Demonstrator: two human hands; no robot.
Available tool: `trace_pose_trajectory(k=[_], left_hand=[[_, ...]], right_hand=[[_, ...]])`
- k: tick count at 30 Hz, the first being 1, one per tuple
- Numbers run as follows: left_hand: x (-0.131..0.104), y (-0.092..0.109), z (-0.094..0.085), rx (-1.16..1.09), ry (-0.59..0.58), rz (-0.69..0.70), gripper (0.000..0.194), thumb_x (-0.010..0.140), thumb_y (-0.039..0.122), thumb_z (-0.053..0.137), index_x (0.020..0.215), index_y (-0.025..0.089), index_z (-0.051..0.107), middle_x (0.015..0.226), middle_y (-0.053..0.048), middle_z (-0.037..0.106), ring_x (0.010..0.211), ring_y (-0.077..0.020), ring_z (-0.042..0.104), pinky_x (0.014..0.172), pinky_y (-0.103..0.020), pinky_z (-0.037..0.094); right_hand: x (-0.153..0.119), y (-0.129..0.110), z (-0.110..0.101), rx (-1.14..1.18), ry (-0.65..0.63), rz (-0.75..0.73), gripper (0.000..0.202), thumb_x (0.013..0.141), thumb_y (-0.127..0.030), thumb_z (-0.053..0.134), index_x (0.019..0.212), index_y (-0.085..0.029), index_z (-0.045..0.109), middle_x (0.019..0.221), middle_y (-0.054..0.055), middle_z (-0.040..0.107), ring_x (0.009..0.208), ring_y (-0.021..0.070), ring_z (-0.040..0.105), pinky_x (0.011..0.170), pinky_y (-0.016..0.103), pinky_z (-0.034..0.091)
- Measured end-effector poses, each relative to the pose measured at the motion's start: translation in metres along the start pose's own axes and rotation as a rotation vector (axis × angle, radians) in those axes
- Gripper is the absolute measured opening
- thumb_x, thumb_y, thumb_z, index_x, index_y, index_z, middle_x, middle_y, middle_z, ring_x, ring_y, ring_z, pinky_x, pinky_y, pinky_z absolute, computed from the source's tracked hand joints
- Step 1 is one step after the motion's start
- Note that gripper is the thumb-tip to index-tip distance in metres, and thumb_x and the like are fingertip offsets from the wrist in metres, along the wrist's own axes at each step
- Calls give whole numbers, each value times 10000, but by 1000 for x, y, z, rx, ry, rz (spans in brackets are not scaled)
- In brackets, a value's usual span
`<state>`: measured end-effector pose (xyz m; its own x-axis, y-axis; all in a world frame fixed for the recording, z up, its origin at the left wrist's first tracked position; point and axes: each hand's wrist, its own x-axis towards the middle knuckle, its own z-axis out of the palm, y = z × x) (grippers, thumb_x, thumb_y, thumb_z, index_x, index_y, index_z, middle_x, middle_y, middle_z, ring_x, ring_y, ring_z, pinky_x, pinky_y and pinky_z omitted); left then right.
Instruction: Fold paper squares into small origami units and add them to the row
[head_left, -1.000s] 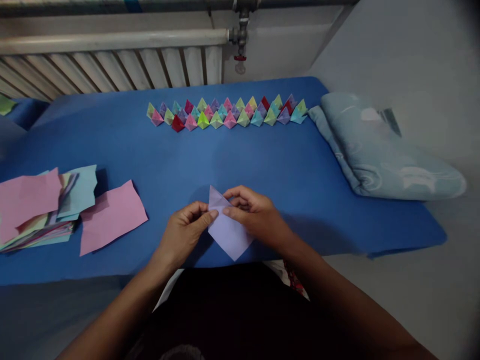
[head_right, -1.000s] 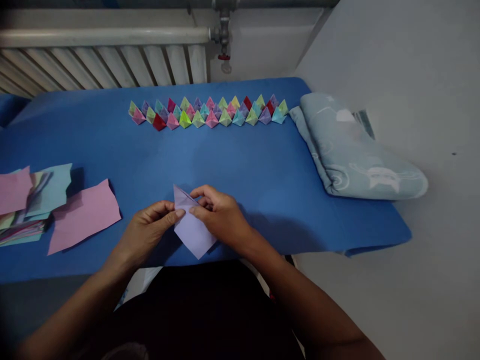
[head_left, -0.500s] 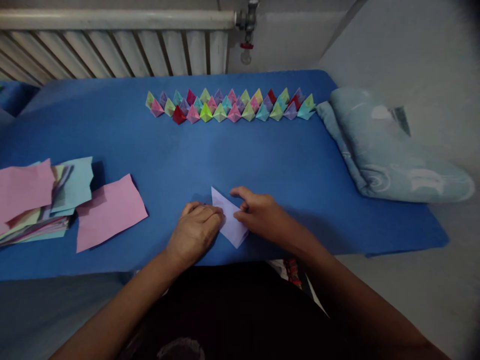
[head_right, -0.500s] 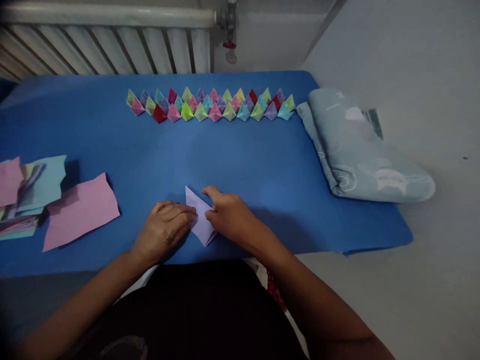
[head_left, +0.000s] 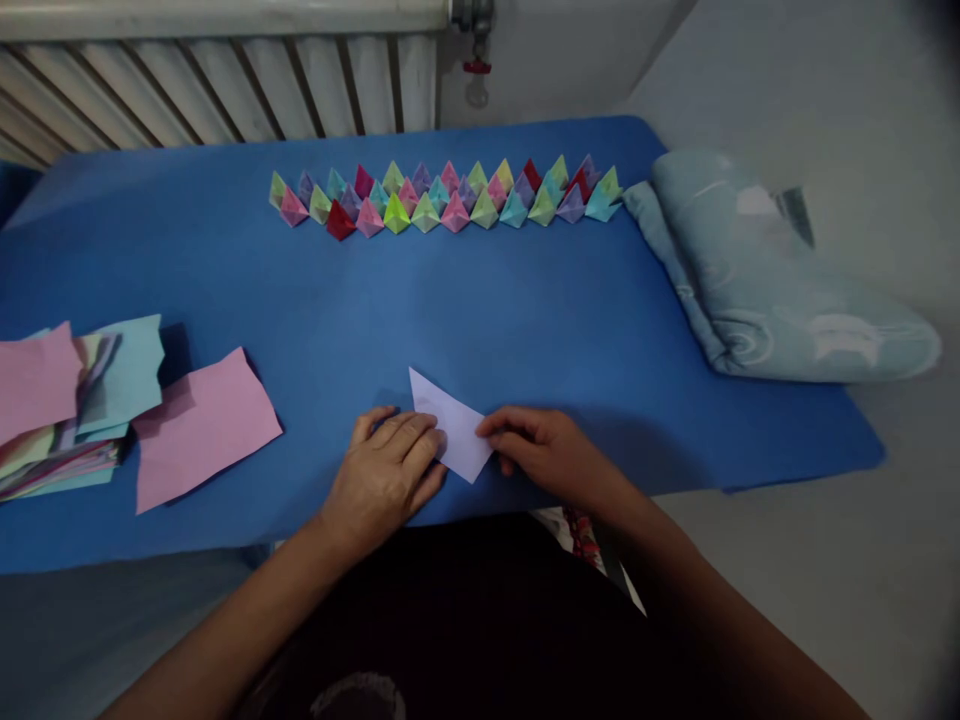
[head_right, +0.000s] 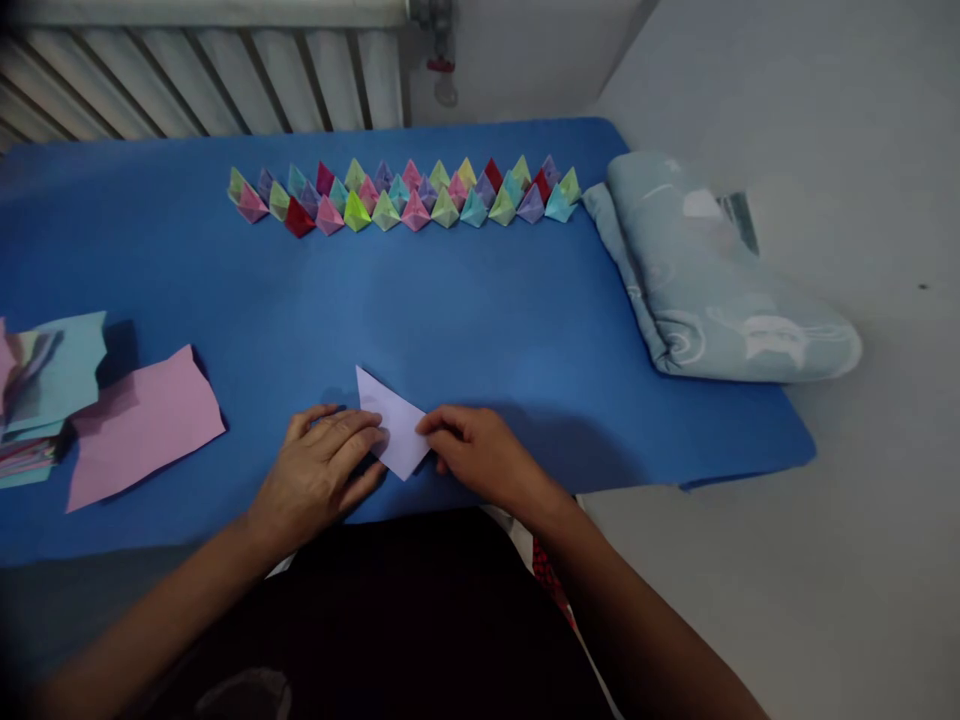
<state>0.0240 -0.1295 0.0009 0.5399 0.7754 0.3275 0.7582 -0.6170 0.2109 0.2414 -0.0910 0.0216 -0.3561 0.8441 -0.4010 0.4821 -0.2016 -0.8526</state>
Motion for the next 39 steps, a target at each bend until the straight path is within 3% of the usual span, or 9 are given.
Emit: trace_pose_trajectory(k=[2, 5, 8, 11, 21, 39], left_hand=[[0, 2, 2, 44, 21, 3, 145, 909, 192, 542, 1034, 173, 613, 1107, -103, 700, 1008, -228, 658, 959, -445, 408], [0, 4, 4, 77, 45, 10, 133, 913, 170, 539, 1014, 179, 625, 1099, -98, 704, 991, -219, 664, 940, -438, 421], [0, 5, 5, 86, 65, 6, 128, 913, 155, 539, 994, 176, 636, 1090, -98, 708, 979, -215, 667, 928, -433, 431], [0, 5, 7, 83, 83, -13, 129, 911, 150, 540, 982, 173, 645, 1089, -97, 710, 975, -222, 665, 916, -434, 440], [11, 16, 4, 52, 111, -116, 66, 891, 151, 575, 883, 150, 640, 1017, -88, 723, 920, -232, 664, 893, -427, 439], [18, 18, 7, 56, 78, -264, 110, 895, 178, 563, 814, 135, 623, 969, -97, 683, 869, -229, 593, 812, -403, 418]], right_hand=[[-5, 3, -1, -55, 27, -48, 204, 854, -207, 488, 890, -197, 689, 582, -39, 592, 556, 116, 566, 539, 230, 431], [-13, 8, -2, -256, 123, -215, 237, 840, -151, 499, 966, -206, 691, 825, 19, 675, 750, 153, 628, 705, 298, 498], [-18, 14, 1, -482, 216, -388, 305, 822, -107, 532, 1064, -217, 681, 1049, 76, 642, 947, 205, 609, 840, 376, 494], [-14, 20, 4, -582, 271, -486, 233, 863, -130, 538, 1012, -199, 703, 1110, 111, 617, 1027, 239, 578, 885, 407, 482], [-1, 25, -3, -520, 339, -489, 112, 887, -171, 583, 841, -170, 685, 1063, 99, 657, 1005, 234, 597, 896, 411, 457], [2, 22, -1, -475, 371, -409, 108, 864, -177, 592, 777, -178, 656, 1040, 83, 661, 970, 233, 578, 844, 404, 472]])
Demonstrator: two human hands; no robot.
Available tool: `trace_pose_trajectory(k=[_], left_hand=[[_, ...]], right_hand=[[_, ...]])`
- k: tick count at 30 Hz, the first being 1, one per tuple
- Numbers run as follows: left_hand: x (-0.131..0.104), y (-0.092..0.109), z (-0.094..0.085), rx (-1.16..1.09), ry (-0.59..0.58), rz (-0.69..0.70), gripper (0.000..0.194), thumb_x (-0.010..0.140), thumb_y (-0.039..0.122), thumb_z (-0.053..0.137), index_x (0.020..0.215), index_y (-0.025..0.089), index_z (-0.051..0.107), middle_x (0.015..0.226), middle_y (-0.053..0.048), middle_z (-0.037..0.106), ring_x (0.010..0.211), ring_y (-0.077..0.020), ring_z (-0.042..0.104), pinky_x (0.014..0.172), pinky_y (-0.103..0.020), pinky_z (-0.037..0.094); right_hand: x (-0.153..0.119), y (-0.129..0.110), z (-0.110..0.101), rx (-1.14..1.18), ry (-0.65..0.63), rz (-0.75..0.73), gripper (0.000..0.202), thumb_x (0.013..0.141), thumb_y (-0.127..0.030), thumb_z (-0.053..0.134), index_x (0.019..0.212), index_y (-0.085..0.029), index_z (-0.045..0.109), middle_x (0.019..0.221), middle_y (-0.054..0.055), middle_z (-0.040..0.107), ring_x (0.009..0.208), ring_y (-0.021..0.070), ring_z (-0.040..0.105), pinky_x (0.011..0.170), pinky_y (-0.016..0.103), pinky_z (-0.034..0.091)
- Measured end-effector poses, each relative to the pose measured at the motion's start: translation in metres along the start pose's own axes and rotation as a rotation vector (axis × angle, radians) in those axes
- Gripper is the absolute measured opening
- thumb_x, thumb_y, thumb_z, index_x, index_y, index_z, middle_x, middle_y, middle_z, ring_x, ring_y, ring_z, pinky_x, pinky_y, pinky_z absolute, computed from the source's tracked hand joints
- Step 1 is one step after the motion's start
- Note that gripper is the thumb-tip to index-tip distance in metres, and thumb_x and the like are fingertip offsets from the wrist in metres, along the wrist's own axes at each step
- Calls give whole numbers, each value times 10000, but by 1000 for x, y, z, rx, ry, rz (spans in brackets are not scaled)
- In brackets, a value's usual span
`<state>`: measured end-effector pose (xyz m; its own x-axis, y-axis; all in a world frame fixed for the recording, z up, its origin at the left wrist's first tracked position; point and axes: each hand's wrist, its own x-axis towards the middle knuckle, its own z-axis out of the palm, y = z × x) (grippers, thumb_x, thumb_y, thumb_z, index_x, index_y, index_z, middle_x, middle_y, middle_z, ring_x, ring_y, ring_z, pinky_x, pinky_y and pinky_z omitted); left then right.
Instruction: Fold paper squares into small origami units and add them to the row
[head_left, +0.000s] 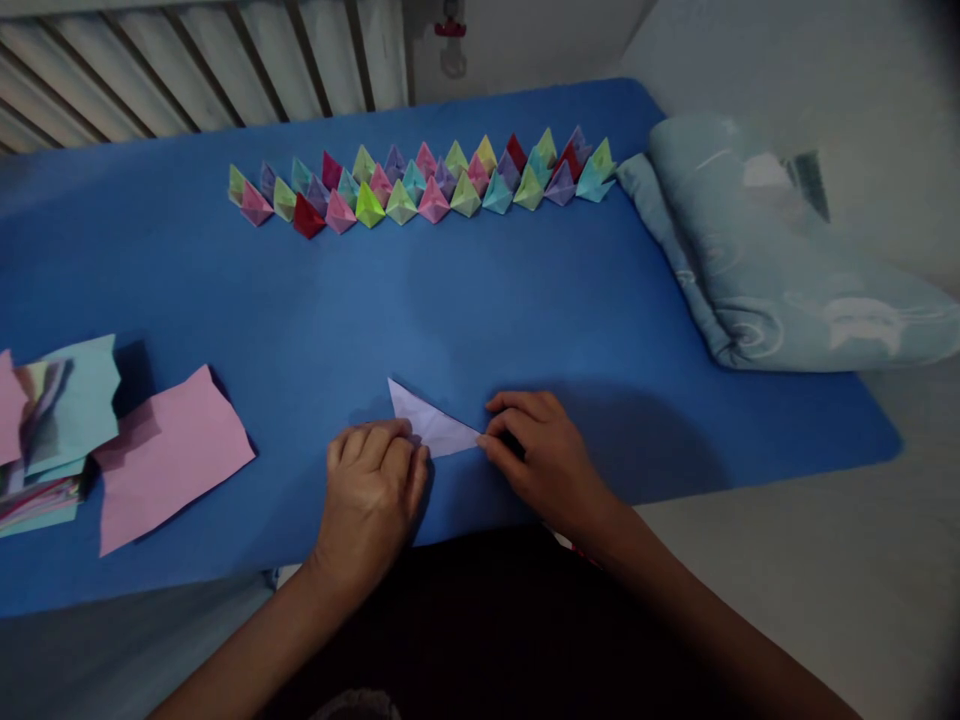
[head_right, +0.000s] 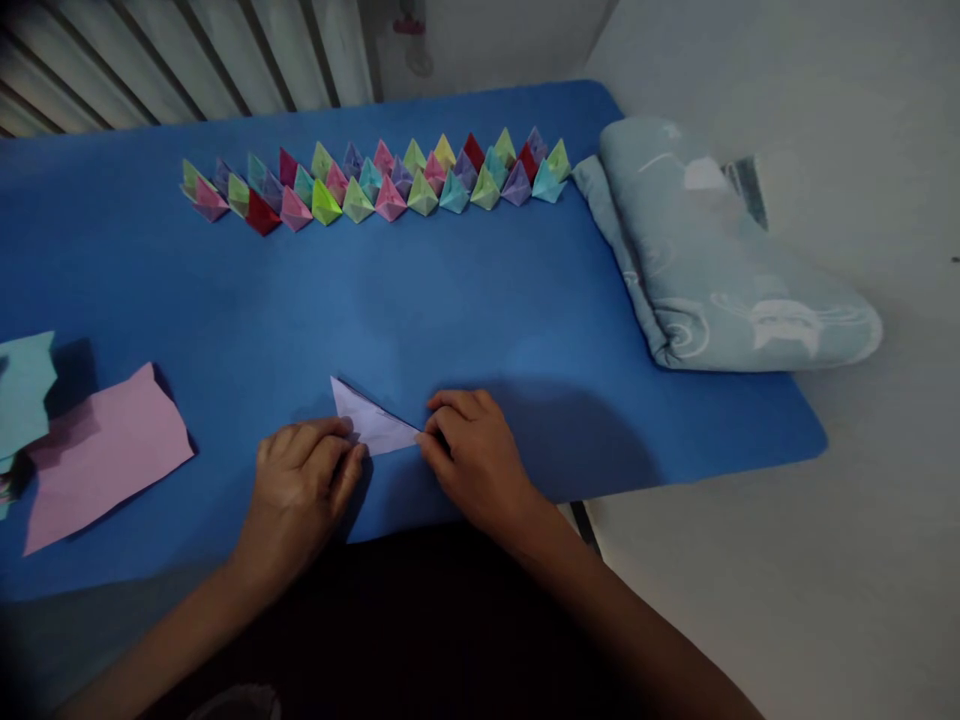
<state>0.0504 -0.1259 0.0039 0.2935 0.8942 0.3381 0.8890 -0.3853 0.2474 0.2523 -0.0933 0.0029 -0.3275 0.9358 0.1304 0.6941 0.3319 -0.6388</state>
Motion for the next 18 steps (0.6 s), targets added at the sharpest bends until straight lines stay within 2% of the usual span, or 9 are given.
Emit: trace_pose_trajectory(k=[10, 13, 15, 18], left_hand=[[-6, -6, 2, -20, 7, -46, 108, 890, 217, 591, 814, 142, 602, 1003, -111, 664, 913, -242, 594, 792, -394, 427], [-7, -9, 3, -30, 17, -44, 76, 894, 212, 590, 891, 149, 630, 1023, -106, 661, 917, -237, 590, 792, -395, 419], [-8, -10, 3, 0, 25, 5, 148, 905, 173, 564, 1020, 186, 656, 1049, -95, 660, 925, -238, 582, 798, -408, 404], [-9, -9, 2, 6, -5, 178, 307, 923, 104, 498, 1170, 223, 637, 1075, -83, 672, 942, -233, 581, 832, -421, 389]], right_hand=[[2, 0, 0, -17, -20, 11, 99, 851, -164, 617, 753, -178, 620, 1035, 82, 662, 967, 236, 576, 845, 402, 459], [3, -2, -1, -24, -35, 15, 108, 858, -164, 602, 752, -184, 610, 1039, 77, 658, 978, 237, 572, 845, 398, 455], [4, -3, -2, -33, -52, 9, 93, 865, -158, 583, 781, -186, 614, 1045, 78, 656, 988, 238, 568, 855, 398, 451], [7, -7, -3, -75, -92, -17, 93, 858, -126, 560, 879, -180, 633, 1042, 86, 658, 982, 238, 571, 867, 401, 446]])
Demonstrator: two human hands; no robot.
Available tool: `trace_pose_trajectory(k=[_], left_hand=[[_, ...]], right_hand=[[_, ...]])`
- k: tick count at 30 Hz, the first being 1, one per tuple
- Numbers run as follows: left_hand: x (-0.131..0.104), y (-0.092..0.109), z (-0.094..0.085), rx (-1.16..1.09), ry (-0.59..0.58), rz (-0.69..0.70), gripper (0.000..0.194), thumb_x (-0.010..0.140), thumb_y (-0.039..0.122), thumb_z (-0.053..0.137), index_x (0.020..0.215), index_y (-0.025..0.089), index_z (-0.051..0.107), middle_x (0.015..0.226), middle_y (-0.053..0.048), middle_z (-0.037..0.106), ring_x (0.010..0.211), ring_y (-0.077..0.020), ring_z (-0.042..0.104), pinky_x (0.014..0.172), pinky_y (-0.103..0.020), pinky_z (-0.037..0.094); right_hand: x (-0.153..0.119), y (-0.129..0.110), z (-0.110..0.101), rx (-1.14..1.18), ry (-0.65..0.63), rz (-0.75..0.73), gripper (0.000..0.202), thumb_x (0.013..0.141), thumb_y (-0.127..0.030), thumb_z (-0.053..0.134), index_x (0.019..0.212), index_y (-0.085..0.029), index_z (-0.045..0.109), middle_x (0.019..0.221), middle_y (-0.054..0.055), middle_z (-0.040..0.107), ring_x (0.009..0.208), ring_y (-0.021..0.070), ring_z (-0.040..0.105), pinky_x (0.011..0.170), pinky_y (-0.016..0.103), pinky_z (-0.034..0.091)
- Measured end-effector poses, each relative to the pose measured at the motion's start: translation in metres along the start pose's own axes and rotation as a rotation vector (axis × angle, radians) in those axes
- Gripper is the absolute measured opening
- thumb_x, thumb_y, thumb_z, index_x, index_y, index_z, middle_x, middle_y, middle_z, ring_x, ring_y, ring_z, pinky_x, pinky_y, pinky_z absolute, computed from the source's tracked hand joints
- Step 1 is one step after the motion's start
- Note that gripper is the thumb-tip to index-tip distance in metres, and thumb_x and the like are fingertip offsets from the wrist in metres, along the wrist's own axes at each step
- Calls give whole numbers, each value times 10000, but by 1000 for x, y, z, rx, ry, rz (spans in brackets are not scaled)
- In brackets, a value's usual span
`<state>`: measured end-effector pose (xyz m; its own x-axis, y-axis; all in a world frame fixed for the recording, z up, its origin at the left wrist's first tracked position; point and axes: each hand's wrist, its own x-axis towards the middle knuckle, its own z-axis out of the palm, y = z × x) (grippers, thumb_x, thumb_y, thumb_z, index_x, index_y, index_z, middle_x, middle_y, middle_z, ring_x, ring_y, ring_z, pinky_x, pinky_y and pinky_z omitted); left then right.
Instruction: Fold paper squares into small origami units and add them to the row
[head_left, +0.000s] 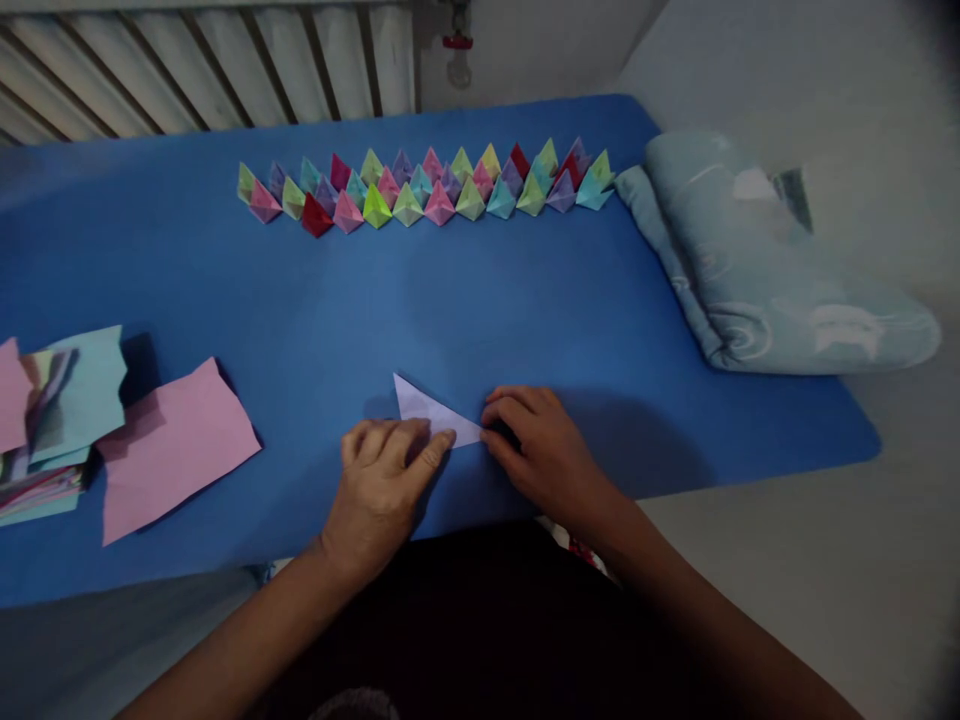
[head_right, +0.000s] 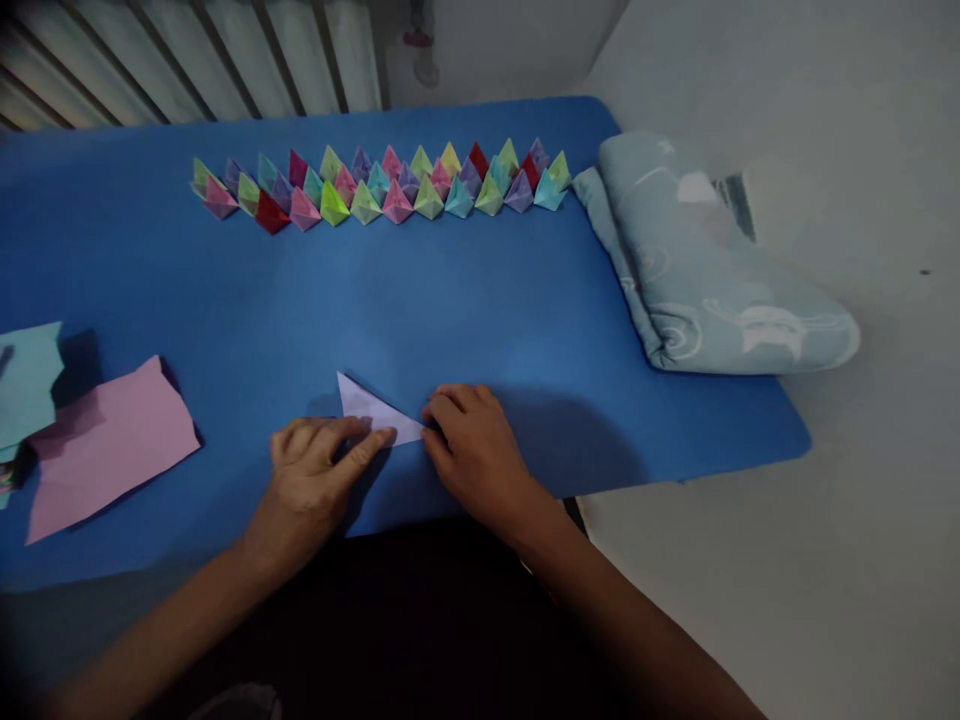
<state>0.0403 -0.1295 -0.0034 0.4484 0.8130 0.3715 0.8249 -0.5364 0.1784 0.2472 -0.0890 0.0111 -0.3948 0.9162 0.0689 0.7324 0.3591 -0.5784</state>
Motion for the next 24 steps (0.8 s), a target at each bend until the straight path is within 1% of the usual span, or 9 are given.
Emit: trace_pose_trajectory(k=[1, 3, 7, 10, 12, 16, 19, 21, 24], left_hand=[[-1, 0, -1, -10, -18, 54, 322, 928, 94, 479, 1192, 205, 628, 1081, -86, 677, 949, -228, 587, 852, -423, 388], [-3, 1, -3, -11, -42, 115, 327, 940, 87, 447, 1210, 160, 615, 1094, -99, 684, 968, -225, 603, 898, -434, 384], [-13, 0, -9, 37, -68, 126, 386, 936, 40, 373, 1249, 123, 582, 1165, -130, 676, 1034, -247, 620, 964, -471, 367], [-20, 0, -11, 40, -60, 129, 394, 922, 11, 359, 1237, 88, 582, 1191, -148, 671, 1058, -257, 620, 975, -477, 368], [-23, 0, -9, 31, -39, 121, 383, 917, 4, 368, 1221, 78, 588, 1192, -147, 675, 1056, -257, 625, 970, -475, 375], [-26, -1, -5, -1, -25, 70, 348, 922, 30, 414, 1210, 107, 594, 1195, -127, 681, 1055, -246, 633, 969, -472, 382], [-27, -1, -3, -33, -24, 34, 334, 923, 41, 439, 1204, 128, 596, 1195, -118, 682, 1058, -233, 637, 980, -465, 379], [-28, 0, -3, -49, -9, 25, 330, 919, 41, 450, 1201, 132, 596, 1195, -121, 682, 1057, -231, 638, 982, -463, 380], [-29, 0, -4, -97, 10, 12, 323, 916, 40, 462, 1187, 147, 602, 1182, -115, 687, 1049, -224, 640, 982, -459, 382]], right_hand=[[1, -2, -1, -22, -16, -7, 114, 852, -117, 557, 908, -175, 637, 1033, 89, 660, 974, 239, 575, 867, 403, 446], [2, -6, -2, -71, -52, -11, 150, 847, -107, 549, 949, -164, 644, 1003, 94, 667, 953, 243, 584, 857, 405, 449], [2, -18, -1, -166, -124, -18, 212, 868, -90, 487, 992, -149, 649, 969, 111, 677, 907, 245, 607, 812, 385, 460], [5, -24, 1, -204, -127, -15, 207, 902, -169, 481, 1035, -150, 638, 968, 124, 684, 889, 253, 619, 783, 378, 460], [10, -26, 2, -206, -135, 24, 194, 898, -224, 507, 1026, -149, 632, 930, 123, 690, 848, 254, 621, 749, 374, 453], [22, -26, 2, -123, -206, 69, 50, 836, -189, 564, 834, -172, 611, 795, 61, 652, 717, 196, 580, 650, 314, 406], [25, -28, -1, -83, -162, 52, 57, 793, -159, 589, 752, -193, 570, 796, 33, 610, 741, 174, 548, 667, 294, 391], [24, -31, -2, -38, -150, 80, 77, 782, -145, 582, 741, -199, 545, 781, 20, 597, 734, 168, 536, 663, 290, 385], [23, -33, -2, 141, -212, 161, 83, 777, -134, 568, 794, -208, 536, 713, -15, 588, 657, 146, 530, 612, 272, 372]])
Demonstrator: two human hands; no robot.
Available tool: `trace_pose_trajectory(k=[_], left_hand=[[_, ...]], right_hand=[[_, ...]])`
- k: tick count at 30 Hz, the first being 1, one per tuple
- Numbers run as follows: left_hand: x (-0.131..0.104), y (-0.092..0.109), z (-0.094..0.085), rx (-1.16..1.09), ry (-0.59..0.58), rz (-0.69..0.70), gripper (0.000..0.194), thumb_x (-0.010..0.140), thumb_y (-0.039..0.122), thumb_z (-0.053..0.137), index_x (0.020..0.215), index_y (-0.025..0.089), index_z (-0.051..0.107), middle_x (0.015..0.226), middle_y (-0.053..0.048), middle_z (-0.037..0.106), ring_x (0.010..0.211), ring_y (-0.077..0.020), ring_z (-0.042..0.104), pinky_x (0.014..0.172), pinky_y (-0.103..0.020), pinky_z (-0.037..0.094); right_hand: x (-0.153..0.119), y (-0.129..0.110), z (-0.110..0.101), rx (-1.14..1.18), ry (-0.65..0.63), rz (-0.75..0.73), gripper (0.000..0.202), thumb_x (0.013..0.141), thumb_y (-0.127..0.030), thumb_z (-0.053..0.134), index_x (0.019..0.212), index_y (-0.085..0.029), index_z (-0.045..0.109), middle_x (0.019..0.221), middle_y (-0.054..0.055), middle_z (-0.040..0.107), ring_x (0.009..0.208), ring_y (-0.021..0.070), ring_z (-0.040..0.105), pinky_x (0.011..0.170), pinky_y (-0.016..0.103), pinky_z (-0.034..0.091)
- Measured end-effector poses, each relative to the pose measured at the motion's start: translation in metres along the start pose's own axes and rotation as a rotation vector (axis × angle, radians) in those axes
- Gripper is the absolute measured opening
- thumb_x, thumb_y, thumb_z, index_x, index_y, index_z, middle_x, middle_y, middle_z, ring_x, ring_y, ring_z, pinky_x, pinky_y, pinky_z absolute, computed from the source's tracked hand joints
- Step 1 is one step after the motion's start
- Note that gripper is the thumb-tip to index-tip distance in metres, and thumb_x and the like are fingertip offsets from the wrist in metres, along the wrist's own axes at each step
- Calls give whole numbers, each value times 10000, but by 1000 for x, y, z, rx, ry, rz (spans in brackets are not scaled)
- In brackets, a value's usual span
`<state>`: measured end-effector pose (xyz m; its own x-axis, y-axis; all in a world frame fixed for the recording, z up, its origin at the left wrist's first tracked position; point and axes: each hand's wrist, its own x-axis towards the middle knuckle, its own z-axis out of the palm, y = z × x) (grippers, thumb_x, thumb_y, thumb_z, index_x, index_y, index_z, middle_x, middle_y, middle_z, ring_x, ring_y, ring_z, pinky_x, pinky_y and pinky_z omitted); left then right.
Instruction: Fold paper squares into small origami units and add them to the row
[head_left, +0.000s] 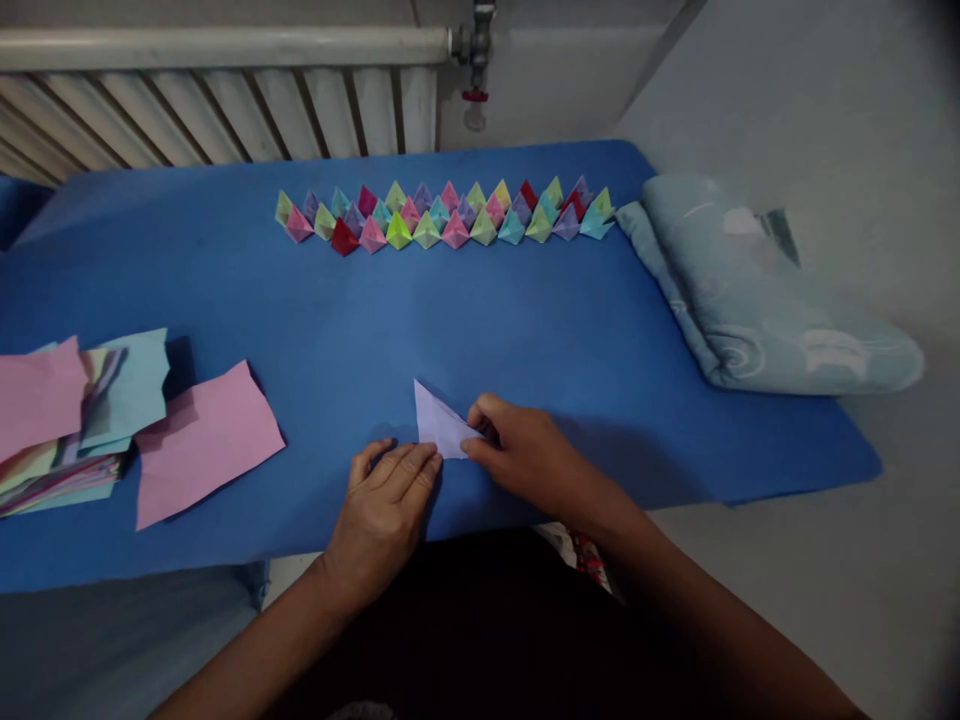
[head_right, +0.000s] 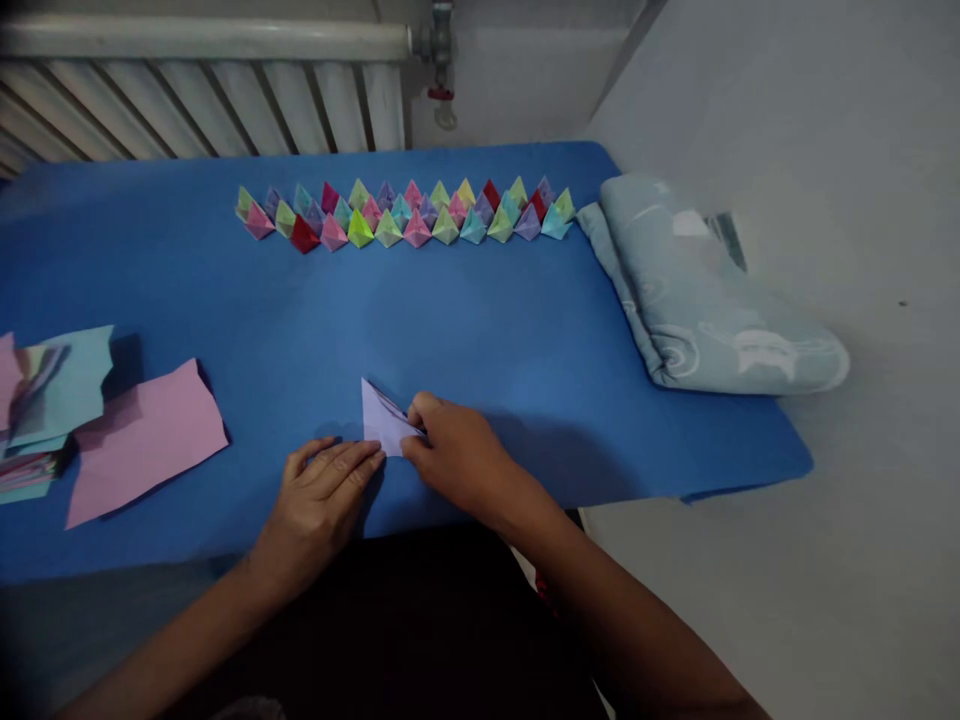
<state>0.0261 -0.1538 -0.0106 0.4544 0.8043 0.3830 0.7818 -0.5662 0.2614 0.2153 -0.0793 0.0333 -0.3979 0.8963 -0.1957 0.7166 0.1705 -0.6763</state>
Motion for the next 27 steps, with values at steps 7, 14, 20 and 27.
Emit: trace_pose_trajectory(k=[7, 14, 20, 27], left_hand=[[29, -21, -14, -561, 176, -657, 307, 853, 286, 627, 1146, 196, 620, 1033, -80, 704, 932, -201, 655, 844, -377, 495], [115, -35, -17, -1431, 233, -972, 288, 601, 346, 833, 747, 143, 691, 707, -30, 685, 648, -144, 637, 574, -240, 476], [162, -65, -1, -1729, 320, -889, 316, 561, 280, 878, 718, 138, 644, 657, -18, 685, 628, -123, 646, 589, -210, 494], [170, -98, 20, -1853, 141, -834, 285, 629, 293, 846, 686, 135, 616, 623, -18, 654, 606, -129, 634, 623, -250, 517]], right_hand=[[8, 3, -2, 550, 84, 42, 205, 753, -179, 576, 949, -237, 550, 691, -52, 579, 617, 125, 545, 592, 258, 414], [47, -9, -26, 792, 314, -50, 276, 709, -305, 637, 948, -228, 523, 747, -23, 634, 677, 147, 593, 632, 289, 454], [93, -12, -52, 772, 531, -211, 279, 750, -367, 633, 972, -216, 554, 811, 1, 641, 764, 159, 607, 705, 301, 478], [118, 9, -53, 788, 550, -174, 222, 822, -436, 563, 862, -220, 600, 785, 10, 631, 696, 151, 568, 628, 279, 463]])
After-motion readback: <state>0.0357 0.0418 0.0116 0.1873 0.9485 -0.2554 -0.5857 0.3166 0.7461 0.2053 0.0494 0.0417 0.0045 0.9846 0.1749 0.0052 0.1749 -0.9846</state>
